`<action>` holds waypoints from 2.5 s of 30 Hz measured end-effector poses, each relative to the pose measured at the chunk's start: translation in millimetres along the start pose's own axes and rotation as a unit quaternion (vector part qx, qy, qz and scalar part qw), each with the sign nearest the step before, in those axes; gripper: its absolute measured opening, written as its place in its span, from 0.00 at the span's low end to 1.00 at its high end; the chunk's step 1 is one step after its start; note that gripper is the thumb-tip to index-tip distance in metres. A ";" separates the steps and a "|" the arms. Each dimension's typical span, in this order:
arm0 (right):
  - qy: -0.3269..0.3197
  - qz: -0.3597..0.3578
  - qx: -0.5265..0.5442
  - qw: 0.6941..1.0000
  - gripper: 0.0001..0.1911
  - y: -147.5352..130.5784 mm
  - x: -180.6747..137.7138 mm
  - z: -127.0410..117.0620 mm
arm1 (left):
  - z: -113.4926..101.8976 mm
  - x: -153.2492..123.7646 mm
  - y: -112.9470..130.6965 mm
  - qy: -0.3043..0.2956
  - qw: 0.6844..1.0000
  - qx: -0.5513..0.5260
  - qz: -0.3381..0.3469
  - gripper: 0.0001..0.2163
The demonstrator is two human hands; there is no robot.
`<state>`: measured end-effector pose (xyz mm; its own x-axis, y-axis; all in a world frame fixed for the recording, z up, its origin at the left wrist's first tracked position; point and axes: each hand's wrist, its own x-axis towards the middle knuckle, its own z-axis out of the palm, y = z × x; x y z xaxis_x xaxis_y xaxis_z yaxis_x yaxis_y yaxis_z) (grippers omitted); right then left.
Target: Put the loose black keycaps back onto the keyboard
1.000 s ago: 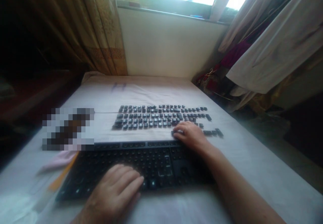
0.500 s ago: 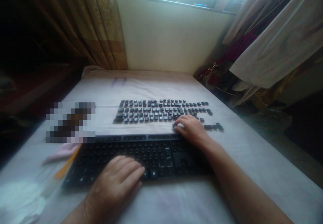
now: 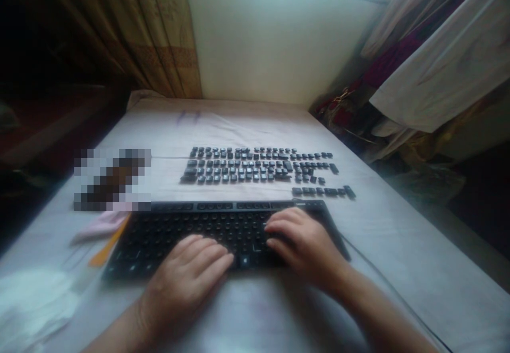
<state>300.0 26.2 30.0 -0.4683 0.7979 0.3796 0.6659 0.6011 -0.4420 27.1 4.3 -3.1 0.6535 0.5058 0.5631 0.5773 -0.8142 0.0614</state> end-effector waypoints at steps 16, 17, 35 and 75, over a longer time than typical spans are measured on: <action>-0.042 -0.014 0.007 0.999 0.06 -19.5 -14.1 12.2 | 10.7 -0.5 12.1 0.038 0.999 -0.024 0.023 0.14; -0.040 -0.014 0.008 0.999 0.06 -19.5 -13.9 12.4 | 11.9 -0.5 12.6 0.036 0.999 -0.022 0.022 0.14; -0.032 -0.015 0.018 0.999 0.03 -17.3 -15.2 17.4 | 12.0 9.0 24.1 -0.025 1.000 -0.004 -0.001 0.15; -0.018 0.075 0.033 0.996 0.06 -11.8 -15.1 15.6 | 12.0 8.5 23.4 -0.045 0.999 -0.009 -0.002 0.14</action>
<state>290.2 7.7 16.8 -0.3873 0.8794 0.2767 0.6906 0.4756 -0.5449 52.0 -7.0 -6.8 0.6937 0.5313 0.4863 0.5710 -0.8172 0.0784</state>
